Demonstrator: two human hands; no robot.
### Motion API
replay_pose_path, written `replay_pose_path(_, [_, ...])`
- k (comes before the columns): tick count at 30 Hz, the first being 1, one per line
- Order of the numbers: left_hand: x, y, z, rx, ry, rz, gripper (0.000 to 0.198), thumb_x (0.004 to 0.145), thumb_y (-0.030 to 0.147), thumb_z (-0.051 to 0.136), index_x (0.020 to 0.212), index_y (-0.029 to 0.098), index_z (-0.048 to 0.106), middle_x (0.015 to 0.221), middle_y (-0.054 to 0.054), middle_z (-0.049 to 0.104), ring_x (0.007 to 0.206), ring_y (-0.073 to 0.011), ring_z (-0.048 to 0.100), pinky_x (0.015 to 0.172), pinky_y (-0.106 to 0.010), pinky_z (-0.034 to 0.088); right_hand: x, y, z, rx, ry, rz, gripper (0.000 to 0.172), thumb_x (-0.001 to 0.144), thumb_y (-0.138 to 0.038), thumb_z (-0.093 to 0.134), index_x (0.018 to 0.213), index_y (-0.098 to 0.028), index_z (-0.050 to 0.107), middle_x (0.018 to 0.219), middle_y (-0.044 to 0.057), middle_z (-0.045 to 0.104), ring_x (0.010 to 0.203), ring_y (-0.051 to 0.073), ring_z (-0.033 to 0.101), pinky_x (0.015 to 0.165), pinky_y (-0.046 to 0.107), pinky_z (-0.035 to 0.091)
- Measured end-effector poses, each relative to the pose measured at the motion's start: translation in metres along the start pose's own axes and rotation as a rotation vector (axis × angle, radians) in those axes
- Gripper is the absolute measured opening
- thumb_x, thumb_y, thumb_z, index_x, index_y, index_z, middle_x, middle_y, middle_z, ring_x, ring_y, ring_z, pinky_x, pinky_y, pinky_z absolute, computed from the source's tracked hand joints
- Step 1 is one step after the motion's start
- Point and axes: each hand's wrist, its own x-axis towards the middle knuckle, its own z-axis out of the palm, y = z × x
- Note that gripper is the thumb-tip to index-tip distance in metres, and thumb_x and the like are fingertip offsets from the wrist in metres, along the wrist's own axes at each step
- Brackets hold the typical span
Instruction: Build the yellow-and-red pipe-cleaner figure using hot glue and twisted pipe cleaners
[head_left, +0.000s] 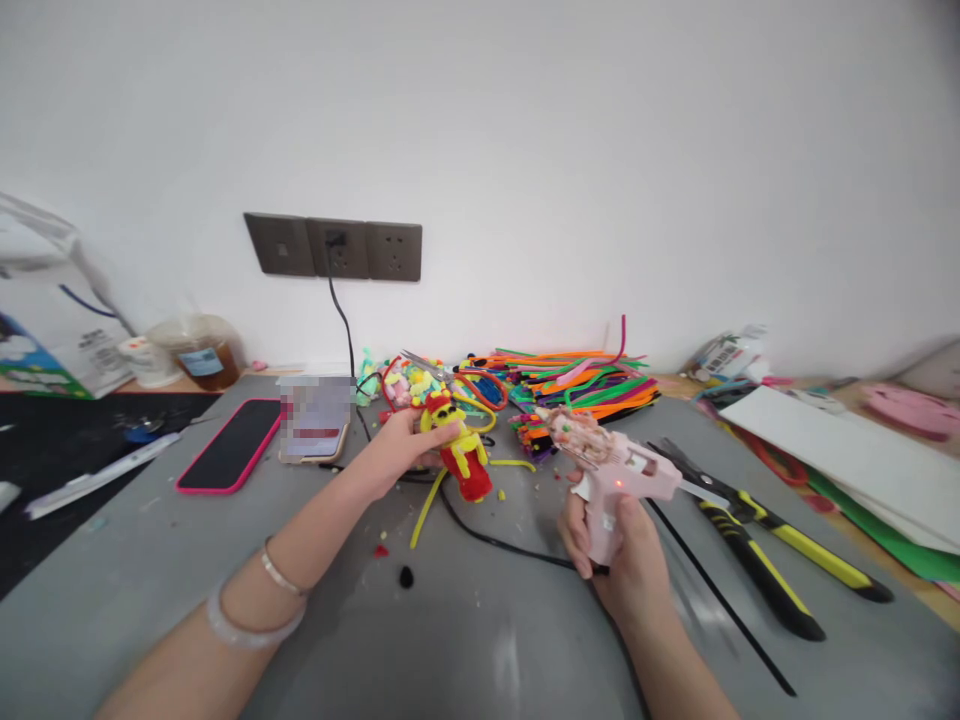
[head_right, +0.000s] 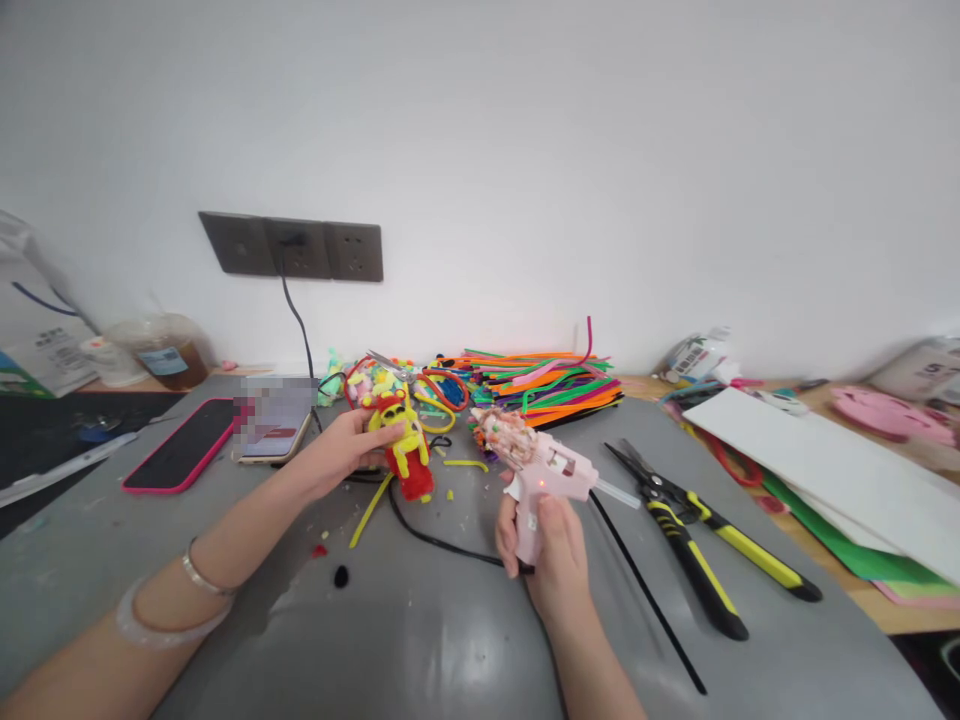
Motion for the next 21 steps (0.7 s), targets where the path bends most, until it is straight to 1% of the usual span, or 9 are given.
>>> replay_pose_path(2, [0.001,-0.003,0.002,0.012,0.034,0.010,0.066,0.064,0.040,0.089,0.117,0.015,0.058,0.107,-0.014,0.074,0.093,-0.0268,0.073,0.075,-0.036,0.062,0.000,0.001,-0.002,0.003,-0.004,0.009,0.047,0.083,-0.064,0.062,0.095,-0.019,0.062,0.048,-0.007,0.051,0.027,0.006,0.037,0.032,0.018,0.023])
replay_pose_path(5, [0.005,-0.010,0.003,0.036,0.144,0.038,0.086,0.063,0.035,0.090,0.133,0.020,0.043,0.109,-0.014,0.074,0.093,-0.0289,0.074,0.074,-0.041,0.063,-0.001,0.003,-0.006,-0.002,-0.008,0.015,0.047,0.085,-0.064,0.060,0.097,-0.019,0.061,0.048,-0.007,0.051,0.027,0.007,0.037,0.032,0.019,0.023])
replay_pose_path(7, [0.008,-0.012,0.002,0.049,0.197,0.038,0.094,0.064,0.032,0.089,0.139,0.020,0.035,0.106,-0.013,0.074,0.090,-0.0280,0.074,0.071,-0.039,0.063,-0.001,0.005,-0.008,-0.011,-0.024,0.032,0.047,0.086,-0.064,0.058,0.100,-0.018,0.060,0.049,-0.007,0.052,0.027,0.008,0.038,0.032,0.020,0.024])
replay_pose_path(10, [0.010,-0.014,0.001,0.084,0.217,0.041,0.101,0.064,0.032,0.089,0.144,0.019,0.029,0.104,-0.013,0.074,0.081,-0.0252,0.074,0.064,-0.034,0.062,-0.001,0.005,-0.008,-0.028,-0.016,0.059,0.048,0.086,-0.064,0.058,0.100,-0.018,0.059,0.049,-0.007,0.051,0.028,0.008,0.037,0.033,0.021,0.023])
replay_pose_path(12, [0.010,-0.014,-0.002,0.140,0.203,0.054,0.100,0.064,0.036,0.089,0.144,0.018,0.031,0.107,-0.015,0.073,0.075,-0.0235,0.074,0.059,-0.031,0.060,0.000,0.004,-0.006,-0.036,-0.001,0.082,0.048,0.085,-0.064,0.060,0.099,-0.018,0.059,0.049,-0.007,0.050,0.028,0.008,0.036,0.033,0.021,0.022])
replay_pose_path(15, [0.012,-0.015,-0.010,0.242,0.186,0.081,0.089,0.064,0.045,0.087,0.138,0.018,0.044,0.108,-0.015,0.072,0.069,-0.0215,0.072,0.053,-0.028,0.056,0.001,0.002,-0.003,-0.031,-0.002,0.104,0.047,0.085,-0.064,0.060,0.096,-0.018,0.058,0.049,-0.007,0.050,0.029,0.007,0.035,0.035,0.021,0.020])
replay_pose_path(18, [0.014,-0.015,-0.019,0.356,0.214,0.118,0.080,0.062,0.052,0.085,0.128,0.017,0.056,0.090,-0.009,0.073,0.059,-0.0183,0.067,0.049,-0.024,0.050,0.000,0.003,-0.004,-0.035,-0.021,0.098,0.044,0.087,-0.063,0.058,0.089,-0.020,0.056,0.049,-0.007,0.049,0.029,0.007,0.035,0.035,0.021,0.020])
replay_pose_path(21, [0.011,-0.008,-0.024,0.531,0.242,0.106,0.078,0.064,0.057,0.081,0.126,0.013,0.060,0.069,-0.002,0.068,0.046,-0.0150,0.059,0.048,-0.025,0.045,-0.003,0.004,-0.007,-0.047,-0.039,0.086,0.044,0.089,-0.061,0.057,0.075,-0.020,0.051,0.049,-0.006,0.049,0.030,0.006,0.035,0.034,0.020,0.022])
